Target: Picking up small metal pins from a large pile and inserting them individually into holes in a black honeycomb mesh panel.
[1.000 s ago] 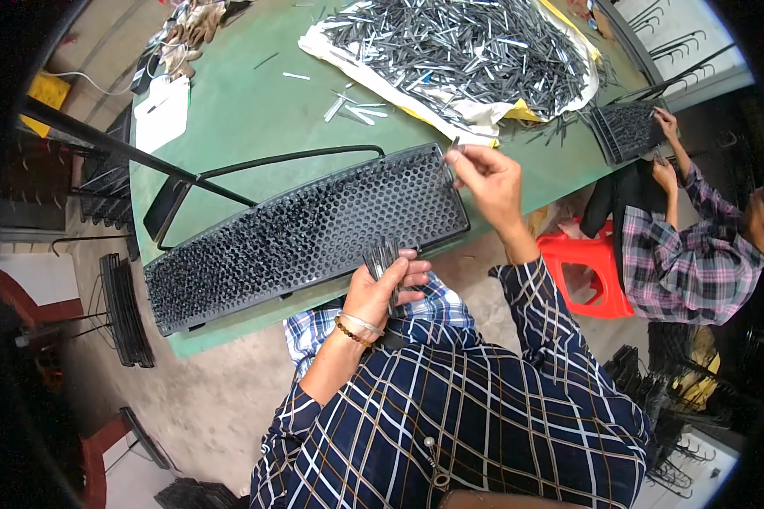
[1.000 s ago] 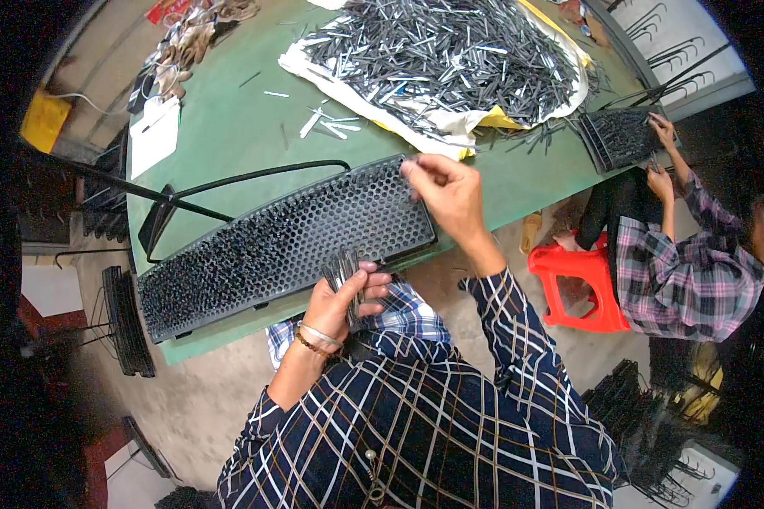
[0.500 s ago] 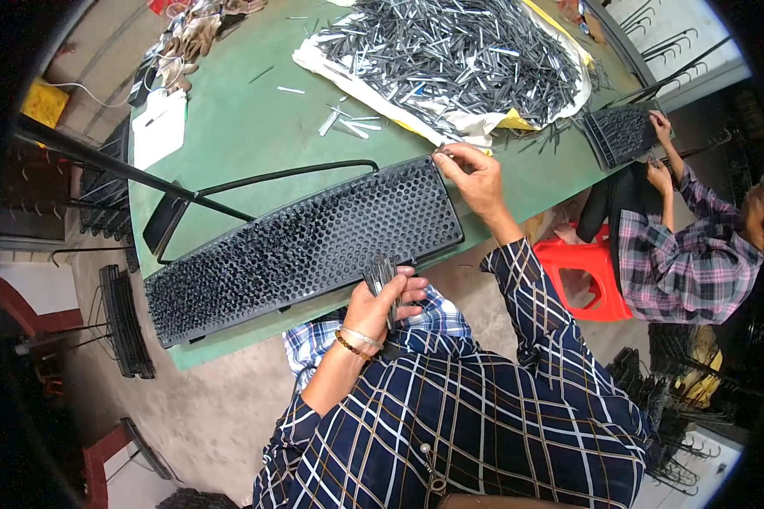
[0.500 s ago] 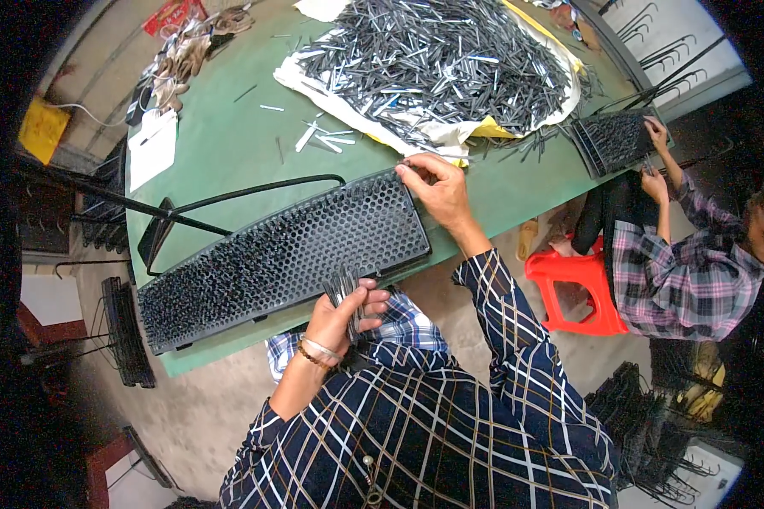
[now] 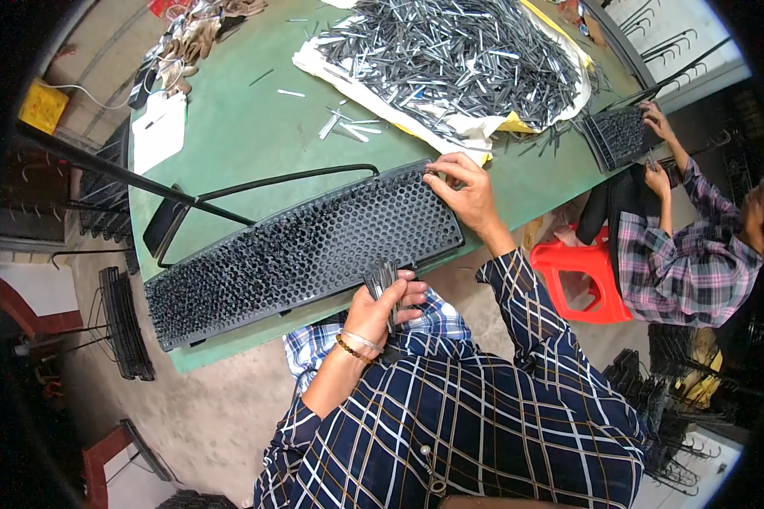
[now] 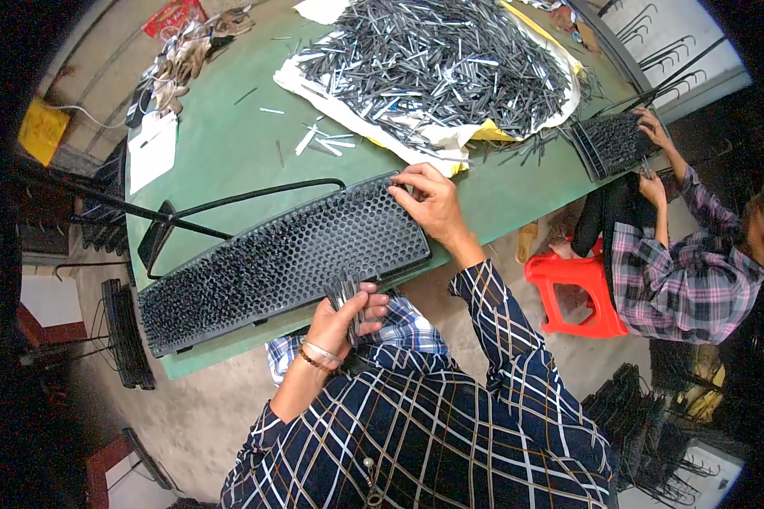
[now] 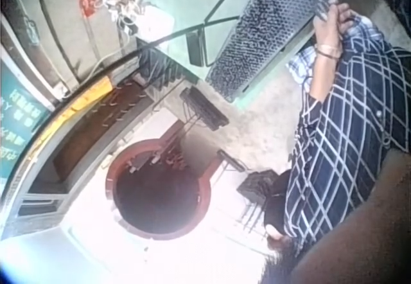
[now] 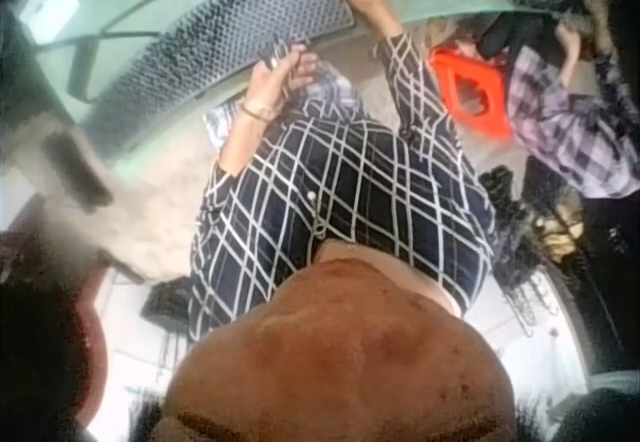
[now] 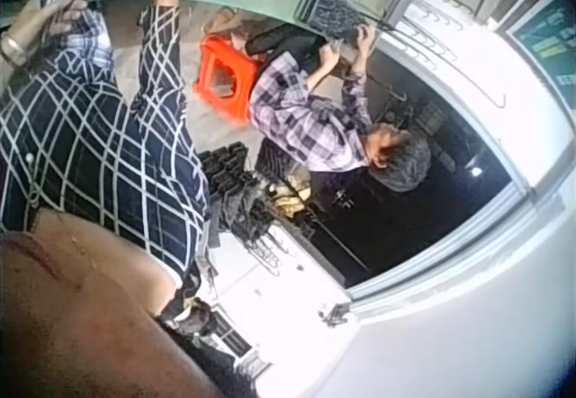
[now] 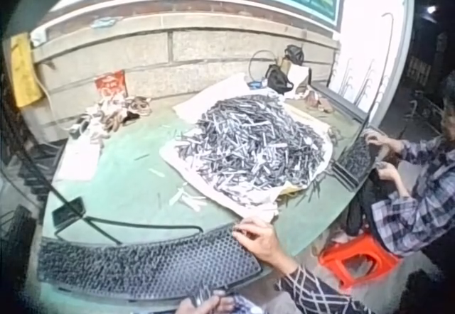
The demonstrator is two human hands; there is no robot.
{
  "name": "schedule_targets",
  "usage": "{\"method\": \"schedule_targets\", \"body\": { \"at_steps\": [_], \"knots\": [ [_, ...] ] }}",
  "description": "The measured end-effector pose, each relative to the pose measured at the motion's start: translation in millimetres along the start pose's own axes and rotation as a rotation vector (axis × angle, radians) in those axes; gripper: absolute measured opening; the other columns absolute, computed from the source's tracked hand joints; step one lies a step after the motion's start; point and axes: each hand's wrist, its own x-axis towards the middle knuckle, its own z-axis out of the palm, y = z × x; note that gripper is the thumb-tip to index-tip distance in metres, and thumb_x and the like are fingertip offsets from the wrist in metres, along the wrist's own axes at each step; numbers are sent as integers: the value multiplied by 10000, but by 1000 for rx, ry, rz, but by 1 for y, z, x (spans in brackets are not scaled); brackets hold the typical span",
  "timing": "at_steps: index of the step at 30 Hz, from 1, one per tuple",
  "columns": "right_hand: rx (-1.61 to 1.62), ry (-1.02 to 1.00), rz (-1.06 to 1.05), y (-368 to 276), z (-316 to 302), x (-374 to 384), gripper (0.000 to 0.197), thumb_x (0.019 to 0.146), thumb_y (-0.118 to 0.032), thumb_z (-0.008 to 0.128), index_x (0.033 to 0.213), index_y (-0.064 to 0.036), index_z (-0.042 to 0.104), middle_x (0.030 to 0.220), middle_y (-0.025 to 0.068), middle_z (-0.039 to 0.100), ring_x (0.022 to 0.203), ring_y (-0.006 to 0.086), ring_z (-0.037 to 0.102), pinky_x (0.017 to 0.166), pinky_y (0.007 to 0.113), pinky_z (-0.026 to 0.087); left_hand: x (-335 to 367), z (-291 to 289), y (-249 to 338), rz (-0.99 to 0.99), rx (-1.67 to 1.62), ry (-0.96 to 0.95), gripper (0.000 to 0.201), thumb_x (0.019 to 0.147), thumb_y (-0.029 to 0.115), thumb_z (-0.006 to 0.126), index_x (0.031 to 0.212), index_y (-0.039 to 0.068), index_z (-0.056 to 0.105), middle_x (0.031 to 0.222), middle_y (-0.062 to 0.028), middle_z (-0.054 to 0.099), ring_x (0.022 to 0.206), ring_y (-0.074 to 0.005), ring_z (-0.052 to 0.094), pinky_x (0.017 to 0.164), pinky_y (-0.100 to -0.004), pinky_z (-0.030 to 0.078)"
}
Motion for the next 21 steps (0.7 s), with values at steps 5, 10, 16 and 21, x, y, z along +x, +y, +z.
{"method": "schedule_targets", "body": {
  "at_steps": [5, 10, 16, 21],
  "knots": [
    [-5, -46, 72, -8, -7, 1, 211, 765, -81, 693, 973, -52, 685, 903, 28, 608, 652, 60, 511, 533, 194, 409, 2, -1, -2, -5, 6, -27, 248, 919, 160, 522, 1106, -3, 525, 999, -150, 626, 873, -188, 620, 685, -296, 548],
    [2, -50, 13, -2, -3, 0, 213, 793, -76, 663, 1003, -40, 672, 894, 37, 604, 675, 74, 518, 544, 200, 412, 2, -2, -4, -7, -34, -66, 249, 920, 152, 518, 1114, -4, 521, 1008, -158, 620, 887, -202, 621, 697, -310, 555],
    [-52, 10, 5, -2, -3, -1, 222, 809, -74, 647, 1027, -34, 659, 875, 51, 599, 677, 84, 527, 546, 205, 411, -1, -1, -3, -30, -49, -76, 245, 927, 158, 505, 1114, -1, 517, 1022, -163, 615, 904, -216, 622, 714, -323, 559],
    [-50, 11, 74, -10, -1, 0, 273, 808, -72, 645, 1078, -35, 634, 876, 63, 602, 687, 94, 542, 557, 214, 422, 2, -5, -6, -46, -92, -69, 255, 928, 175, 503, 1119, 7, 510, 1044, -167, 602, 934, -234, 613, 740, -356, 558]
  ]
}}
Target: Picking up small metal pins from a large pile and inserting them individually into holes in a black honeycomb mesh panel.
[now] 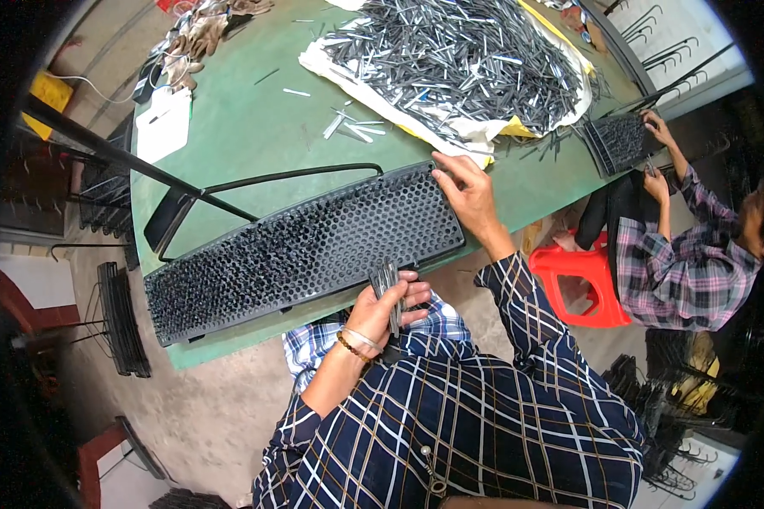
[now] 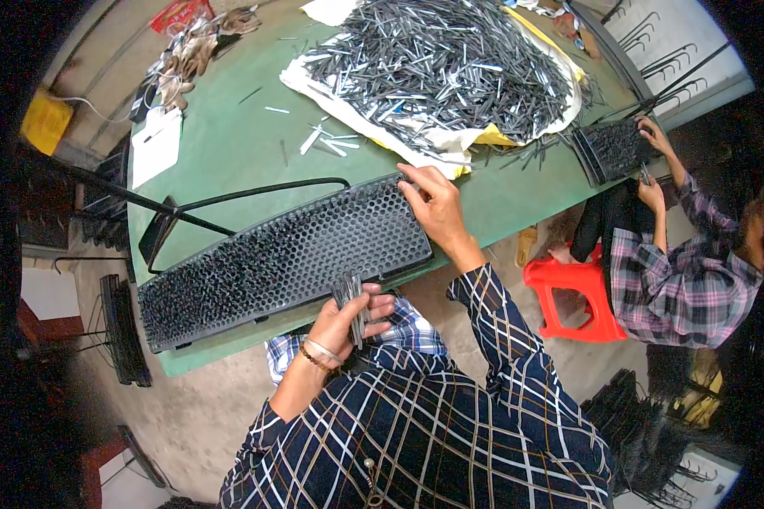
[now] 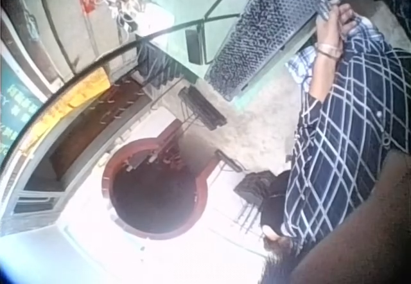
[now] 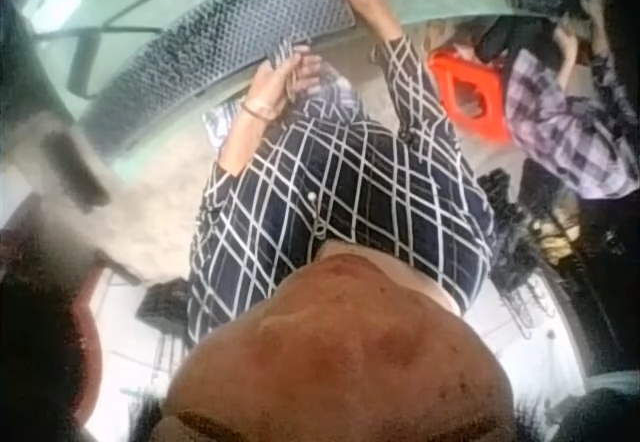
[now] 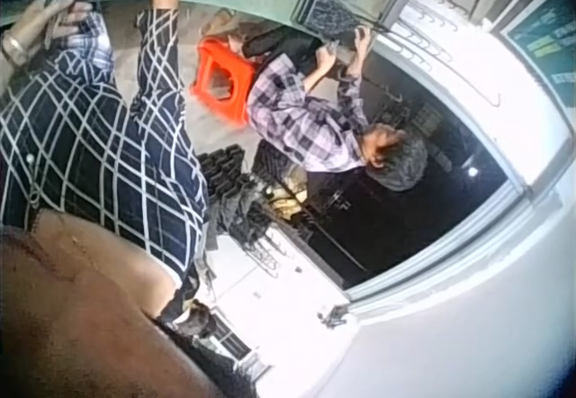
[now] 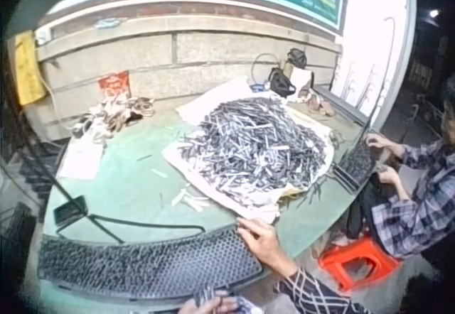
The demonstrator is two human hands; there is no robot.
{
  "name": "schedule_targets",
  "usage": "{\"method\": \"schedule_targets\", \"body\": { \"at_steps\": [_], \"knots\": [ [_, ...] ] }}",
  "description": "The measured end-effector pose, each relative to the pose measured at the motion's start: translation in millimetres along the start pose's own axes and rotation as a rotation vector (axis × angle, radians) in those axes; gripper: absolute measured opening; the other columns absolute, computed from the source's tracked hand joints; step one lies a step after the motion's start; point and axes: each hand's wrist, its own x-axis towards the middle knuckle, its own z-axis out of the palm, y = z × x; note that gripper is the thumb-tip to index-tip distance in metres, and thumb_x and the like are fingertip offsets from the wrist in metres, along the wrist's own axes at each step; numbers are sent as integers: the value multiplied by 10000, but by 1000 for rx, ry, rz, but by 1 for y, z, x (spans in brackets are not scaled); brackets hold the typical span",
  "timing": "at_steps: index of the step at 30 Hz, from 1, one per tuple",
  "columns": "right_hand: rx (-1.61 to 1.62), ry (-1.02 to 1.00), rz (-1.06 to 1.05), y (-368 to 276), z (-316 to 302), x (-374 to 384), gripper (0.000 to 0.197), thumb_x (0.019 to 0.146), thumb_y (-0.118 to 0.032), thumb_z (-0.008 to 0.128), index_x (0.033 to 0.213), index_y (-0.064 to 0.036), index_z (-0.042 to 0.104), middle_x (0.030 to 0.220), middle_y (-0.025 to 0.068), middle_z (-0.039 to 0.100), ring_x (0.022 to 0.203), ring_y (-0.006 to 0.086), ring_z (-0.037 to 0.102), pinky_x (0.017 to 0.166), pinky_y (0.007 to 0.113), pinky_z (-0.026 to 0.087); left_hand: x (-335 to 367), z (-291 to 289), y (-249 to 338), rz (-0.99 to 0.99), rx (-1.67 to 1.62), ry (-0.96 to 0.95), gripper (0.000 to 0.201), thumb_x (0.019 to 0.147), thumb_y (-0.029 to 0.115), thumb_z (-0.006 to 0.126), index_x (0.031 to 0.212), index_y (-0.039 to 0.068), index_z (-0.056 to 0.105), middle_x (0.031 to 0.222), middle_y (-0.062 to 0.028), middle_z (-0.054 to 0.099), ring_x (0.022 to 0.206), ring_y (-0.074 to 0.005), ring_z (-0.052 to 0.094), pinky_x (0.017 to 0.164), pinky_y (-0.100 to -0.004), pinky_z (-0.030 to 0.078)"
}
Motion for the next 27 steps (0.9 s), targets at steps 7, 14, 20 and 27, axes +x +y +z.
{"method": "schedule_targets", "body": {
  "at_steps": [7, 14, 20, 27],
  "knots": [
    [-206, 69, -328, 3, 0, 0, 260, 809, -6, 604, 1068, -25, 622, 896, 119, 607, 760, 249, 595, 675, 309, 474, -3, -2, 3, -111, -63, -71, 269, 931, 221, 506, 1155, 72, 493, 1028, -124, 592, 939, -238, 605, 738, -375, 552],
    [-406, 21, -459, 0, -4, 1, 255, 793, 1, 611, 1044, -39, 631, 919, 115, 620, 810, 256, 599, 705, 328, 468, -2, -5, 4, -101, -50, -92, 275, 927, 198, 514, 1172, 78, 484, 1003, -115, 601, 898, -221, 610, 711, -351, 548],
    [-420, 13, -454, -2, 3, 0, 253, 786, -5, 624, 1037, -37, 632, 923, 109, 612, 791, 238, 597, 671, 320, 471, -3, -11, 3, -48, -37, -77, 288, 924, 141, 505, 1189, 40, 458, 1033, -151, 602, 879, -213, 619, 711, -321, 544],
    [-50, -88, -173, -62, 7, -18, 194, 790, -37, 643, 981, -15, 656, 920, 108, 616, 765, 165, 581, 614, 263, 470, -13, -5, 13, 64, -44, -185, 337, 926, 150, 501, 1224, 12, 422, 1062, -165, 595, 901, -204, 610, 717, -301, 541]
  ]
}}
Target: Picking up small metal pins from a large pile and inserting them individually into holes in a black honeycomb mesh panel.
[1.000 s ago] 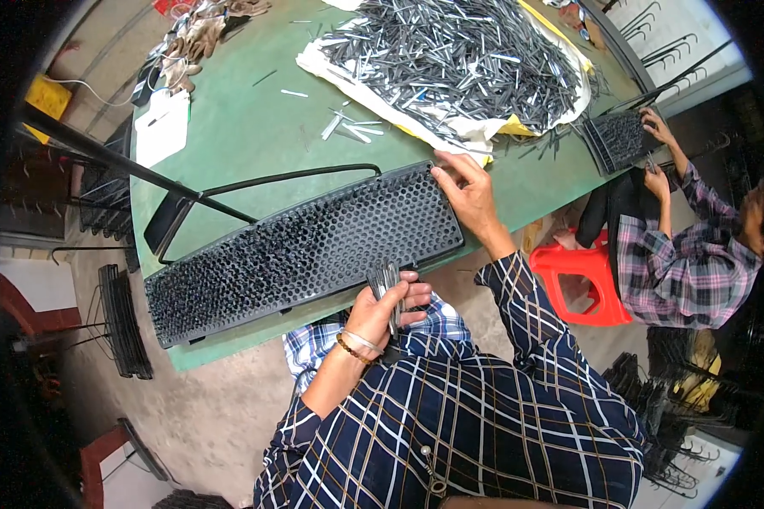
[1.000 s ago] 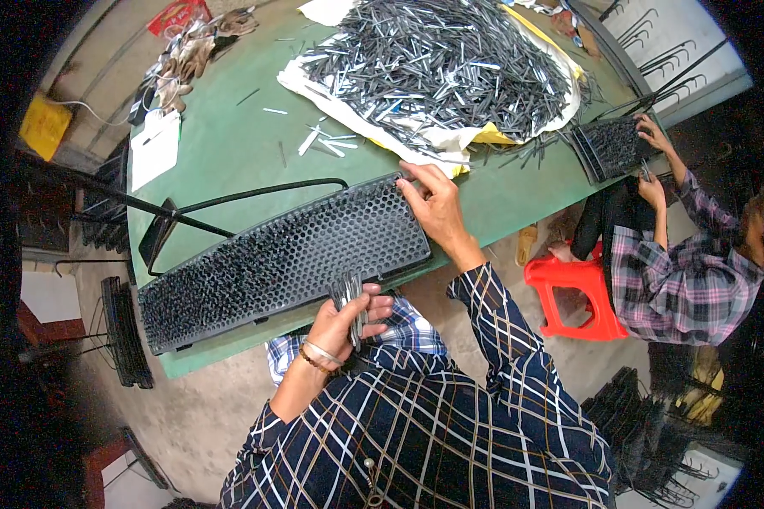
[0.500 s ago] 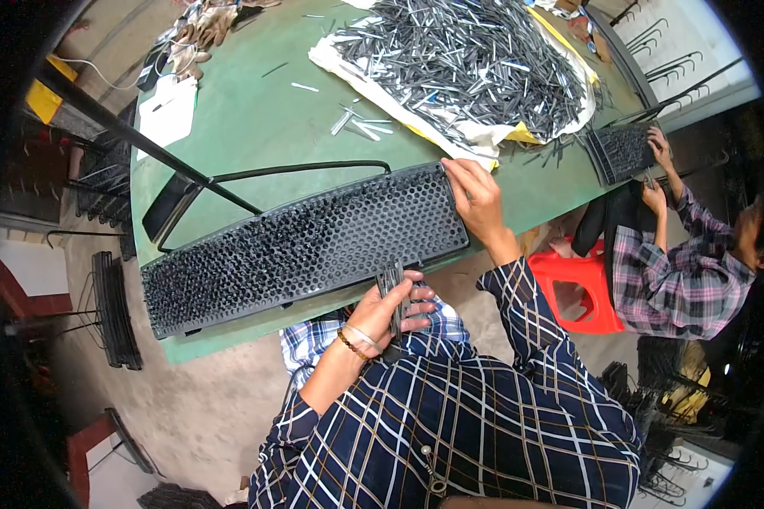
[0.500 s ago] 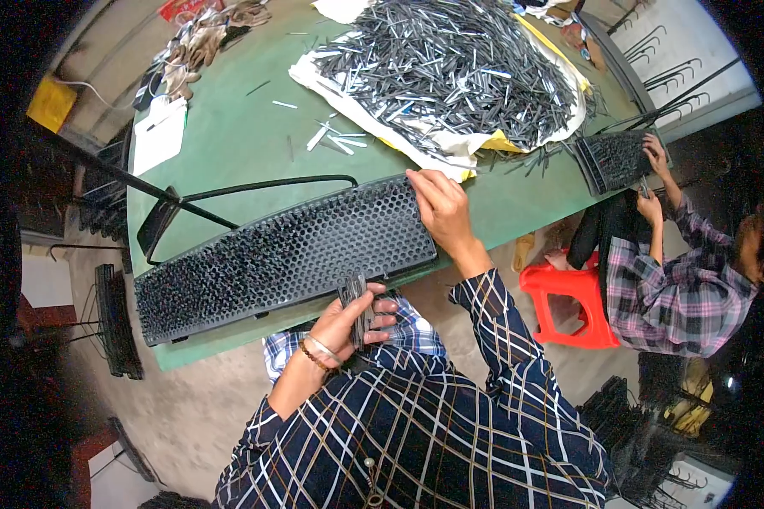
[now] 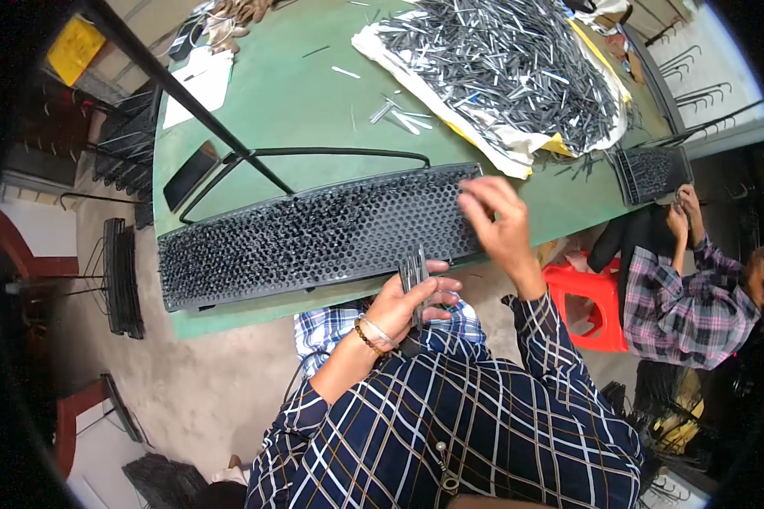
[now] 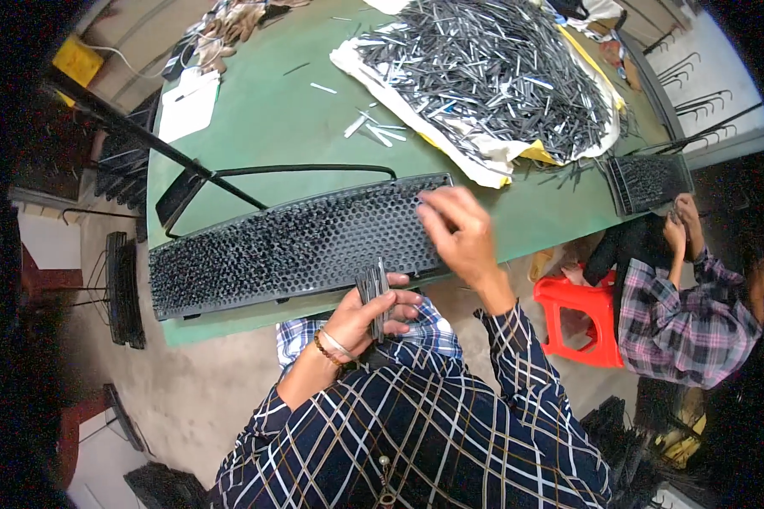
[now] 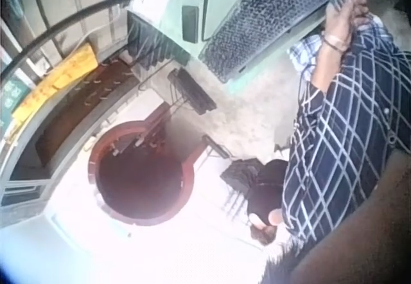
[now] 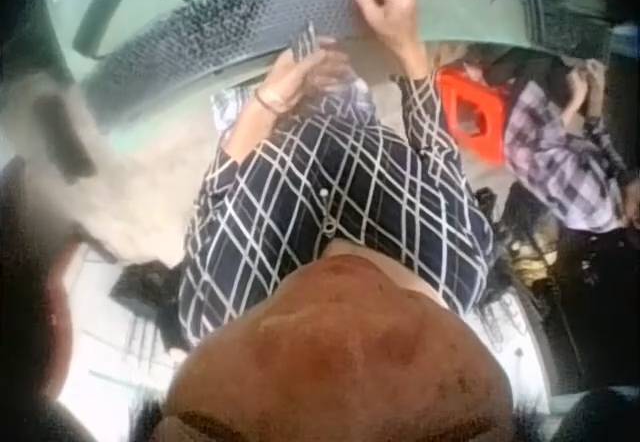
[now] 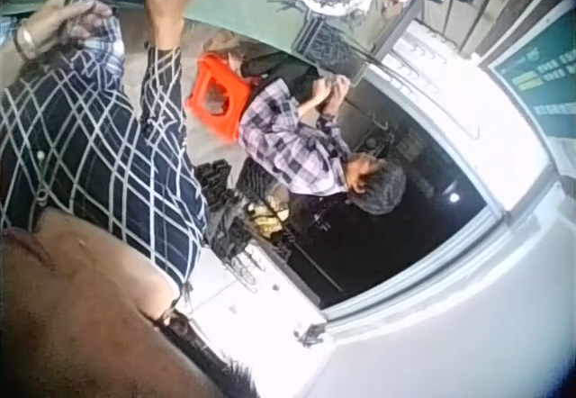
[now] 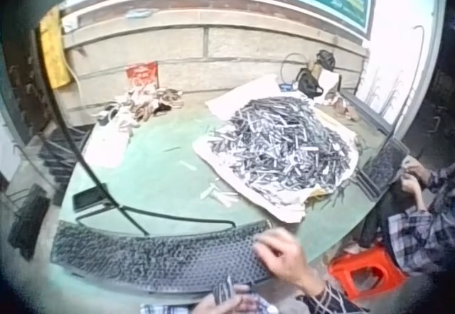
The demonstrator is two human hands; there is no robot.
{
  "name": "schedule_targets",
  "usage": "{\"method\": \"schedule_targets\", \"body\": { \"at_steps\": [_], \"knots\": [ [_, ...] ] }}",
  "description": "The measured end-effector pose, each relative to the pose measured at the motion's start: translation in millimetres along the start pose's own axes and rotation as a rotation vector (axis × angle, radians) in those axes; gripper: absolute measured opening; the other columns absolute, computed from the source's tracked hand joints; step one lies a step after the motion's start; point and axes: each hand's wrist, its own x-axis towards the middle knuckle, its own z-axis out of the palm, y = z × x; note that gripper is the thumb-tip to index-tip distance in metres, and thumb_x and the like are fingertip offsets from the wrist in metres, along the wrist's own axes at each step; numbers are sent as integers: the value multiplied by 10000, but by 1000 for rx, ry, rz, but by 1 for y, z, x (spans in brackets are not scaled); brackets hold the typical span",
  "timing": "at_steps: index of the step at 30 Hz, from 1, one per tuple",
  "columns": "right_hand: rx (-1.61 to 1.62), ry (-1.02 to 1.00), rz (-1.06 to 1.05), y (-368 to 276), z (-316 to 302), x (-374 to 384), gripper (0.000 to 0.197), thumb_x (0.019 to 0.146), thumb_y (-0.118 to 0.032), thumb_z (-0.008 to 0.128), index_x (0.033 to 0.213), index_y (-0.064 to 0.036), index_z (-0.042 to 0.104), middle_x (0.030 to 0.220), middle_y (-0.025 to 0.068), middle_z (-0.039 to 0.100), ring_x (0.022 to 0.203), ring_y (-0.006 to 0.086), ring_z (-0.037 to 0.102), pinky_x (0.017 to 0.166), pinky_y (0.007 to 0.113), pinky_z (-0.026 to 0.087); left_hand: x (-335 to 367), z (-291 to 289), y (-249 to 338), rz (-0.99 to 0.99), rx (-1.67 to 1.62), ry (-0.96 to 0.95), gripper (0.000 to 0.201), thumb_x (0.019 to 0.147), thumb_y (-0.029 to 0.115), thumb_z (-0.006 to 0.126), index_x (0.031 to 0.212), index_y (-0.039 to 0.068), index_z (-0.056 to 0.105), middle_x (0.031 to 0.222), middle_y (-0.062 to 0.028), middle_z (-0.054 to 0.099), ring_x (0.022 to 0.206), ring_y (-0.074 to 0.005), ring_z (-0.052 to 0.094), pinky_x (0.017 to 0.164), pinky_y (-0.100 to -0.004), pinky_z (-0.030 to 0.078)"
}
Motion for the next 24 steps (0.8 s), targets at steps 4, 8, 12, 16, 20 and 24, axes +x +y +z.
{"method": "schedule_targets", "body": {
  "at_steps": [4, 8, 12, 16, 20, 24],
  "knots": [
    [347, -393, 242, -36, 22, -10, 154, 786, -82, 677, 916, -1, 676, 878, 63, 620, 764, 102, 554, 612, 223, 429, -5, -6, 4, 67, 5, -17, 309, 936, 154, 486, 1197, -7, 445, 1056, -151, 597, 912, -204, 610, 725, -308, 538],
    [575, -470, 457, -38, 36, -13, 140, 808, -91, 674, 886, 26, 673, 800, 30, 604, 682, 60, 526, 577, 200, 410, -10, -9, 6, 102, 12, 9, 281, 939, 172, 489, 1147, -16, 484, 1038, -134, 605, 899, -187, 610, 729, -309, 540],
    [680, -489, 617, -31, 43, -15, 159, 829, -100, 658, 903, 39, 669, 779, 17, 610, 640, 52, 523, 558, 189, 412, -10, -14, 6, 140, 11, 92, 278, 935, 203, 505, 1133, 8, 501, 1001, -119, 624, 857, -164, 617, 706, -295, 540],
    [705, -476, 677, -32, 46, -17, 176, 843, -131, 647, 924, 24, 671, 756, 12, 619, 623, 46, 518, 541, 184, 411, -10, -15, 5, 153, 33, 155, 279, 940, 208, 492, 1136, 10, 502, 989, -118, 630, 841, -154, 618, 689, -275, 537],
    [635, -377, 707, -33, 46, -16, 169, 831, -138, 658, 917, 7, 675, 743, 24, 635, 582, 39, 510, 506, 179, 403, -7, -17, 5, 152, -12, 199, 274, 944, 208, 482, 1133, 10, 506, 979, -117, 633, 825, -150, 621, 665, -262, 539],
    [688, -203, 693, -36, 44, -6, 173, 853, -152, 636, 942, -7, 668, 786, 37, 659, 531, 23, 482, 469, 155, 377, -7, -19, 4, 168, -17, 272, 254, 942, 208, 485, 1101, 14, 528, 971, -116, 638, 803, -141, 618, 646, -257, 536]
  ]
}}
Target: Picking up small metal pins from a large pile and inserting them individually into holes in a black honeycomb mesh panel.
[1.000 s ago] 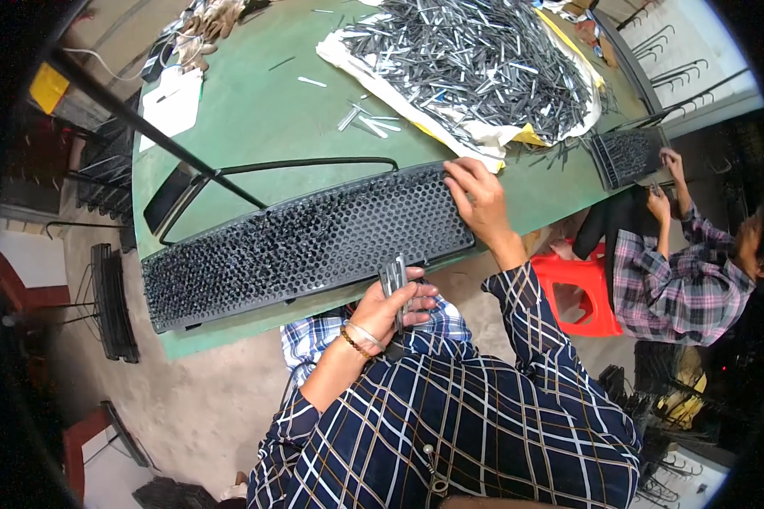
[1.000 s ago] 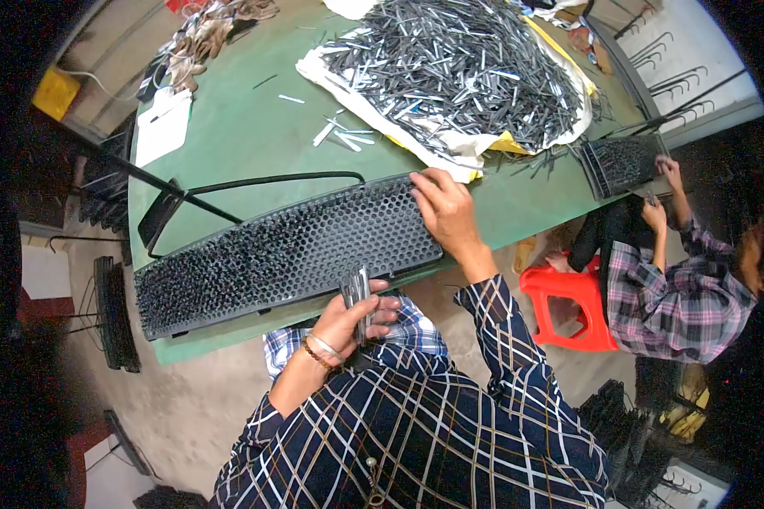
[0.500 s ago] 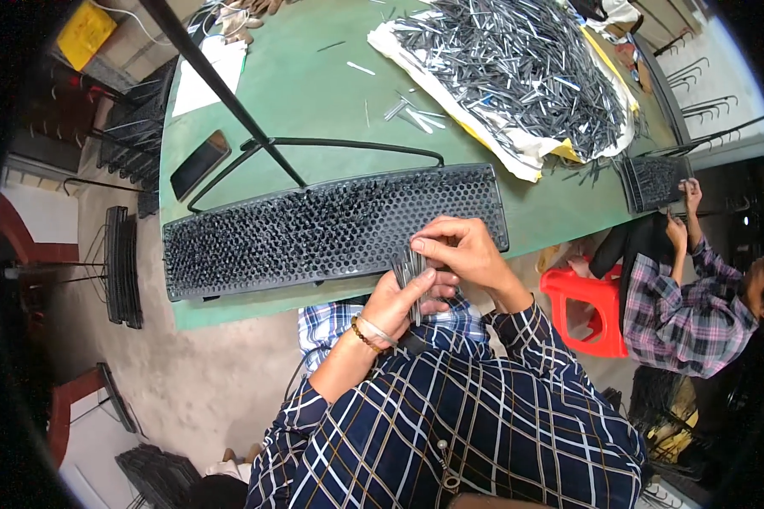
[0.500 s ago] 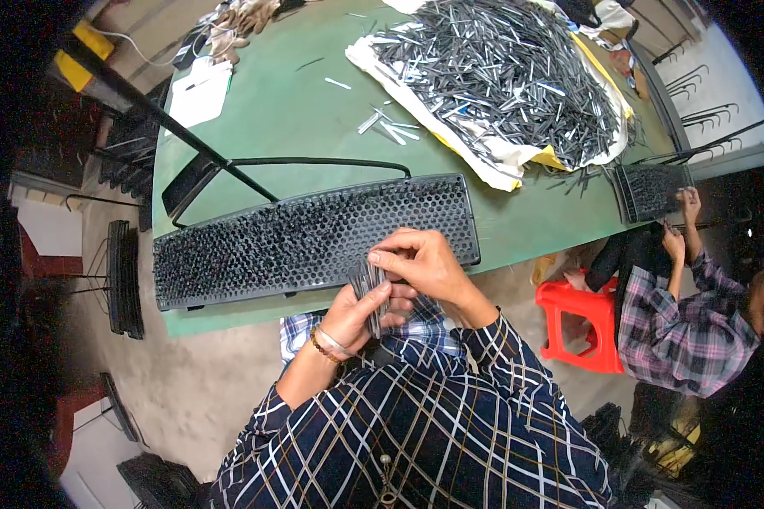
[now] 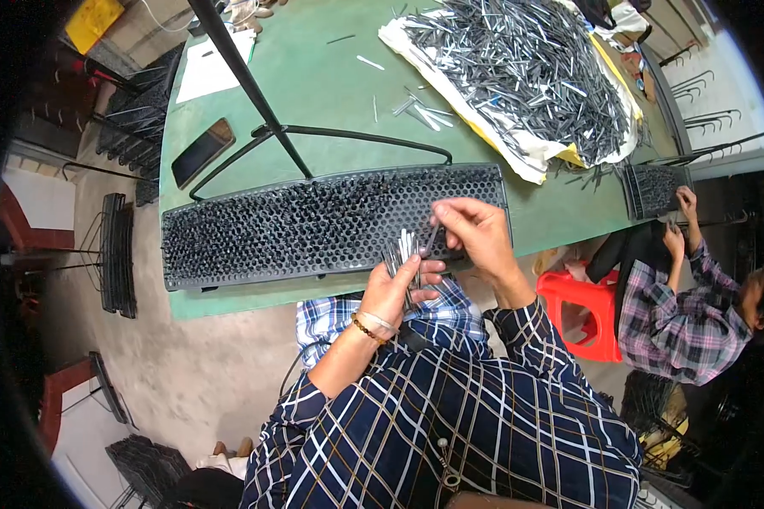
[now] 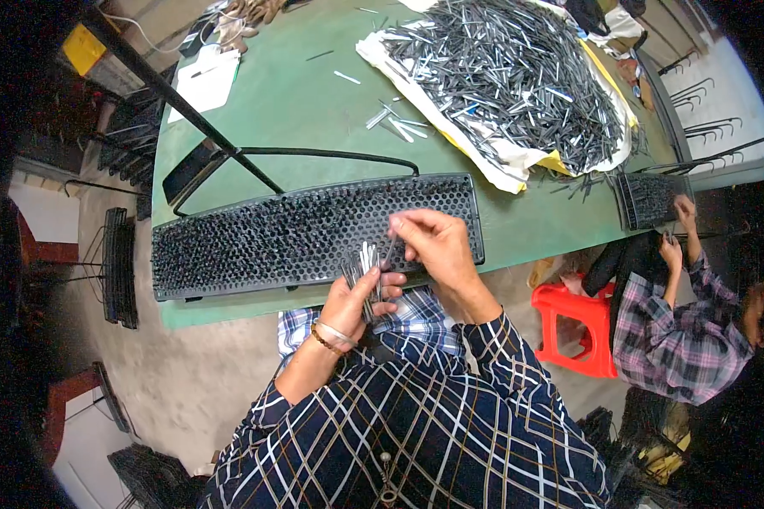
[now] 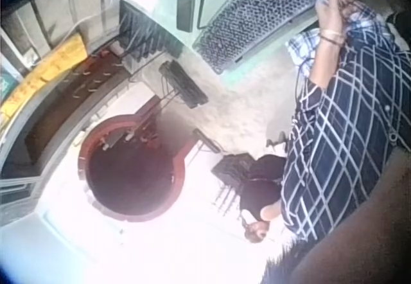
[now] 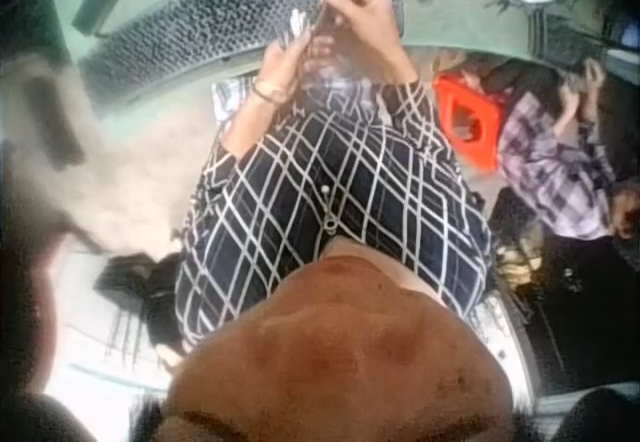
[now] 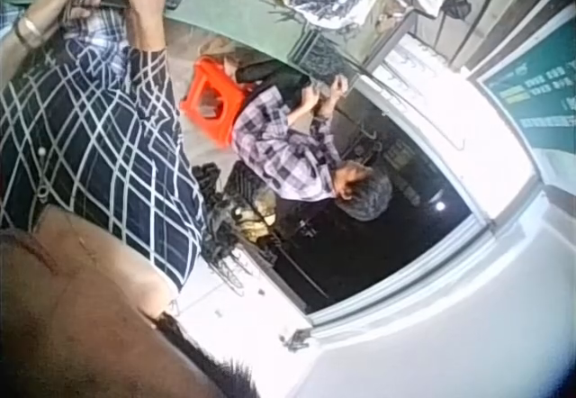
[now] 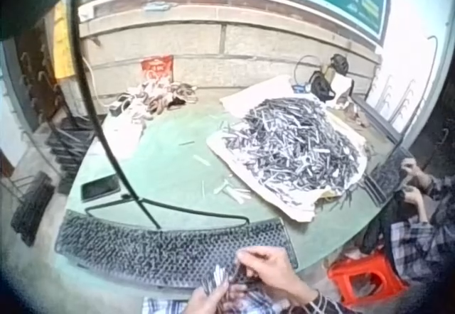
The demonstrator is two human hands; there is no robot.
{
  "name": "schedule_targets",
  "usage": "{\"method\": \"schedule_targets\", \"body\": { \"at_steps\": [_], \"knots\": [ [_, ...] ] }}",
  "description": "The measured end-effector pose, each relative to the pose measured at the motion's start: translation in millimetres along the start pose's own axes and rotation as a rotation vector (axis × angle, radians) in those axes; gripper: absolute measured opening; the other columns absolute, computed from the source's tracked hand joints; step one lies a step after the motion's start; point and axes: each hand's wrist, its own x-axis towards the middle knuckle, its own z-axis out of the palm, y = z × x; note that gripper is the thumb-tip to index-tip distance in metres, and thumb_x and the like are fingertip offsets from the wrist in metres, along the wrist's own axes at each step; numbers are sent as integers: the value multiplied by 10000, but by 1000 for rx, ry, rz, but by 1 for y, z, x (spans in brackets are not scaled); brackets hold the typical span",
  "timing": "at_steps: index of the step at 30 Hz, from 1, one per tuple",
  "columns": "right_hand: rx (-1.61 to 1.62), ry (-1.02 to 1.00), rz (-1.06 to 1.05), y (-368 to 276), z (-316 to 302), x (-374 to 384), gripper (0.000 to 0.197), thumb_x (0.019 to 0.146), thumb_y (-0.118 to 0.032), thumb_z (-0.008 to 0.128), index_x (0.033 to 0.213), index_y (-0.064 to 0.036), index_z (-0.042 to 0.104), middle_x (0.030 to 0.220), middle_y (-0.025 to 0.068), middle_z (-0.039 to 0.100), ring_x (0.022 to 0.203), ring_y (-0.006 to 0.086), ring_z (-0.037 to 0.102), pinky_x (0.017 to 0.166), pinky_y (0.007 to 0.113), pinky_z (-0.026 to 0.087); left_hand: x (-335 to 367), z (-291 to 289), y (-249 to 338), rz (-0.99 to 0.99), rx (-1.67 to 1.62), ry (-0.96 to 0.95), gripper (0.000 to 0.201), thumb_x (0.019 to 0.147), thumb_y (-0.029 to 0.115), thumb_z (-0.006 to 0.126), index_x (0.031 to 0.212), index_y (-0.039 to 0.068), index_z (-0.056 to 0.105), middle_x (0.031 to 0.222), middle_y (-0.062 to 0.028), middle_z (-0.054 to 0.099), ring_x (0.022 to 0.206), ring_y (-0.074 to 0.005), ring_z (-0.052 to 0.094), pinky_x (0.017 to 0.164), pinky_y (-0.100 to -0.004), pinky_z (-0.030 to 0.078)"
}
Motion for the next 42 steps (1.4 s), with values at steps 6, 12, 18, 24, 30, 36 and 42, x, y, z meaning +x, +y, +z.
{"method": "schedule_targets", "body": {
  "at_steps": [6, 12, 18, 24, 30, 36, 42],
  "knots": [
    [-303, 110, -560, -4, 19, 29, 159, 823, -63, 646, 967, 2, 663, 797, 34, 646, 570, 43, 533, 495, 173, 417, -1, -5, -9, -76, 37, -32, 252, 914, 225, 547, 1081, 36, 553, 952, -102, 638, 792, -141, 610, 632, -264, 526],
    [-442, 141, -726, 10, 35, 51, 132, 799, -82, 663, 906, -5, 668, 793, 101, 658, 619, 150, 601, 544, 251, 466, -6, -3, -18, -243, -134, -22, 232, 900, 189, 569, 1086, 51, 552, 999, -99, 629, 875, -162, 620, 696, -273, 536],
    [-489, 187, -745, 7, 32, 51, 124, 796, -82, 658, 893, -5, 664, 816, 120, 662, 656, 204, 634, 568, 283, 494, -4, -7, -20, -215, -125, -68, 242, 906, 155, 552, 1107, 22, 532, 1038, -143, 618, 932, -210, 619, 761, -324, 544],
    [-546, 146, -780, 16, 27, 54, 130, 798, -77, 662, 908, -7, 667, 828, 98, 662, 691, 159, 627, 601, 258, 483, -2, -5, -19, -199, -109, -75, 276, 910, 154, 545, 1140, 8, 505, 1052, -145, 611, 938, -225, 614, 771, -348, 541],
    [-806, 159, -1009, 11, 29, 54, 114, 760, -85, 683, 863, -41, 660, 804, 79, 610, 675, 235, 609, 586, 314, 486, -3, -6, -16, -242, -121, -75, 294, 908, 162, 549, 1162, 23, 499, 1042, -140, 613, 926, -229, 618, 764, -350, 546],
    [-867, 155, -1007, 17, 26, 54, 121, 754, -96, 691, 860, -49, 658, 784, 71, 592, 664, 227, 602, 578, 323, 481, 0, -8, -21, -171, -116, -90, 275, 912, 142, 538, 1158, 22, 513, 1050, -138, 617, 937, -216, 619, 792, -338, 542],
    [-708, 116, -797, 6, 17, 41, 144, 790, -134, 675, 867, -12, 675, 777, 76, 606, 653, 165, 584, 573, 279, 459, -2, -5, -18, -105, -99, -82, 284, 904, 151, 556, 1142, 0, 522, 1037, -158, 616, 939, -238, 620, 808, -350, 541]
  ]
}}
